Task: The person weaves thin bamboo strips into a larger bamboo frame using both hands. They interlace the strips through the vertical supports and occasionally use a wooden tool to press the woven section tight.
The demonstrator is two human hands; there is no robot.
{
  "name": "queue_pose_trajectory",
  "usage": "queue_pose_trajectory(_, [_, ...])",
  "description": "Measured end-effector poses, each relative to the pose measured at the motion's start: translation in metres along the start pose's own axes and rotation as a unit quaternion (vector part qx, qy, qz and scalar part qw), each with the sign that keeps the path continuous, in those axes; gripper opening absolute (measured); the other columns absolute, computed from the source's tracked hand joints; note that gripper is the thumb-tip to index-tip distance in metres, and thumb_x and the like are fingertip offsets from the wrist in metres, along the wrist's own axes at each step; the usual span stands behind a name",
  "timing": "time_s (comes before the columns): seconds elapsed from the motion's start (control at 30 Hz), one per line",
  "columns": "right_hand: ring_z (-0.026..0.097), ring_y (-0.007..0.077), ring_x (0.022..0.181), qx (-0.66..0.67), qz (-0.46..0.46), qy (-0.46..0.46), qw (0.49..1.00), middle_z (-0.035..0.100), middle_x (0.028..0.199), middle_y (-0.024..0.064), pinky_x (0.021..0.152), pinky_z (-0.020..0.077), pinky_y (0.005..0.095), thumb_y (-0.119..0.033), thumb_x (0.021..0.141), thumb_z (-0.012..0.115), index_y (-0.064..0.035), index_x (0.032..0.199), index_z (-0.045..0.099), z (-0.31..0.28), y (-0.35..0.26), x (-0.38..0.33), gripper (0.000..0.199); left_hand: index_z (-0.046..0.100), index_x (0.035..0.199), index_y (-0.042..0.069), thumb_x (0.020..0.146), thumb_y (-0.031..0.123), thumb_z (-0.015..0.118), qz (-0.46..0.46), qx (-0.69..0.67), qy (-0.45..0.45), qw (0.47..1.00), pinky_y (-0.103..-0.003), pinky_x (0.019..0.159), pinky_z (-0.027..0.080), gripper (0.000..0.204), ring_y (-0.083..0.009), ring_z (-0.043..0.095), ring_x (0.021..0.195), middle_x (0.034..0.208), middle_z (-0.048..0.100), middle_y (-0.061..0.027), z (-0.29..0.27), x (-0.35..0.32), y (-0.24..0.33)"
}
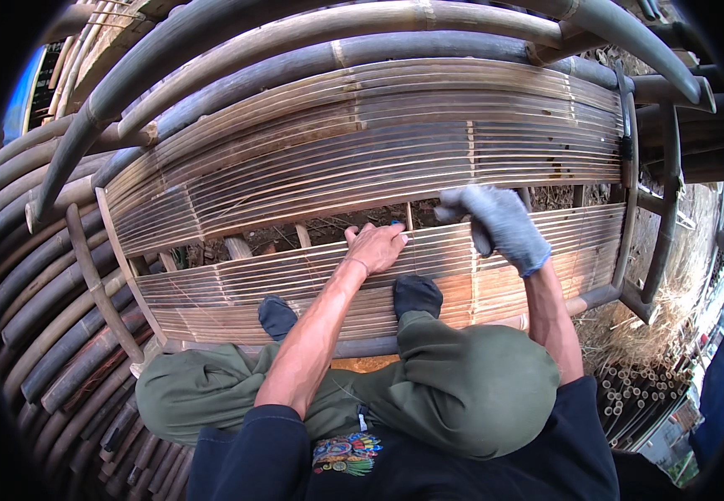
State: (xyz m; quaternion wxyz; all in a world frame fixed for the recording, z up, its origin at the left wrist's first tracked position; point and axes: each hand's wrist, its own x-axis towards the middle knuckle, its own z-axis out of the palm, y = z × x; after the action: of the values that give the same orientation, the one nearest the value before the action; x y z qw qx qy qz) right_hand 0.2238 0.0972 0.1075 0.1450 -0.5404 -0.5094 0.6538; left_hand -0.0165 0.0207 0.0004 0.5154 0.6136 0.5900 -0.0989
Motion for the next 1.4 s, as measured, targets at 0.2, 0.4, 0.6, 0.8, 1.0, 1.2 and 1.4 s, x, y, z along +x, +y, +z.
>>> queue_pose_trajectory(0.2, [0.065, 0.0368, 0.073, -0.385, -0.139, -0.143, 0.901, 0.066, 0.078, 0.0175, 0.064, 0.0505, 0.0489, -0.02, 0.092, 0.054, -0.0057, 0.093, 0.065, 0.082, 0.073, -0.035, 0.018, 0.06, 0.129, 0.02, 0.101, 0.044, 0.046, 0.019, 0.018, -0.007, 1.0, -0.06, 0.101, 0.024, 0.039, -0.035, 0.056, 0.112, 0.115, 0.07, -0.0101, 0.002, -0.001, 0.0])
queue_pose_trajectory(0.4, [0.06, 0.0373, 0.076, -0.262, -0.123, -0.129, 0.948, 0.059, 0.084, 0.0161, 0.067, 0.0466, 0.0469, -0.014, 0.087, 0.055, -0.0047, 0.102, 0.056, 0.073, 0.075, -0.048, 0.017, 0.061, 0.129, 0.02, 0.1, 0.04, 0.049, 0.022, 0.018, 0.022, 0.999, -0.062, 0.101, 0.023, 0.037, -0.0348, 0.056, 0.109, 0.117, 0.07, -0.0092, 0.001, -0.001, 0.004])
queue_pose_trajectory(0.6, [0.057, 0.0376, 0.073, -0.272, -0.185, -0.058, 0.943, 0.058, 0.082, 0.0161, 0.066, 0.0434, 0.0486, -0.019, 0.092, 0.053, -0.0025, 0.104, 0.056, 0.061, 0.092, -0.085, 0.021, 0.061, 0.132, 0.019, 0.097, 0.04, 0.053, 0.026, 0.004, 0.025, 0.999, -0.056, 0.104, 0.025, 0.041, -0.0321, 0.054, 0.117, 0.124, 0.067, -0.0107, 0.001, -0.003, 0.006])
queue_pose_trajectory(0.8, [0.062, 0.0183, 0.064, -0.004, 0.091, 0.057, 0.994, 0.065, 0.081, 0.0096, 0.057, 0.0481, 0.0315, -0.033, 0.098, 0.055, -0.0011, 0.102, 0.062, 0.033, 0.101, -0.092, 0.033, 0.065, 0.113, 0.004, 0.088, 0.011, 0.062, 0.145, -0.028, 0.285, 0.947, -0.044, 0.094, 0.045, 0.026, -0.0326, 0.057, 0.105, 0.108, 0.063, -0.0127, -0.01, -0.04, -0.025])
queue_pose_trajectory(1.0, [0.066, 0.0224, 0.071, -0.04, 0.359, 0.399, 0.843, 0.064, 0.069, 0.0098, 0.066, 0.0544, 0.0347, -0.049, 0.098, 0.055, 0.0025, 0.103, 0.067, -0.198, 0.283, -0.224, 0.053, 0.065, 0.104, 0.013, 0.082, 0.004, 0.06, 0.173, 0.244, 0.239, 0.924, -0.037, 0.087, 0.047, 0.024, -0.0248, 0.056, 0.1, 0.103, 0.058, -0.0068, -0.063, -0.105, -0.089])
queue_pose_trajectory(1.2, [0.054, 0.0324, 0.118, -0.56, 0.082, 0.424, 0.707, 0.06, 0.125, 0.0174, 0.102, 0.0445, 0.0409, -0.015, 0.092, 0.065, -0.0006, 0.122, 0.06, -0.168, 0.198, -0.206, 0.034, 0.063, 0.104, 0.018, 0.086, 0.016, 0.058, 0.28, 0.362, 0.103, 0.883, -0.035, 0.089, 0.045, 0.019, -0.0208, 0.054, 0.106, 0.112, 0.054, -0.0025, -0.066, -0.119, -0.119])
queue_pose_trajectory(1.4, [0.063, 0.0265, 0.104, -0.228, -0.139, 0.24, 0.933, 0.063, 0.113, 0.0147, 0.088, 0.0525, 0.0354, -0.003, 0.089, 0.064, -0.0036, 0.115, 0.063, 0.068, 0.109, -0.068, 0.025, 0.064, 0.095, 0.017, 0.086, 0.021, 0.059, 0.358, 0.445, 0.033, 0.82, -0.033, 0.088, 0.044, 0.012, -0.0167, 0.051, 0.109, 0.107, 0.052, 0.0004, -0.078, -0.095, -0.128])
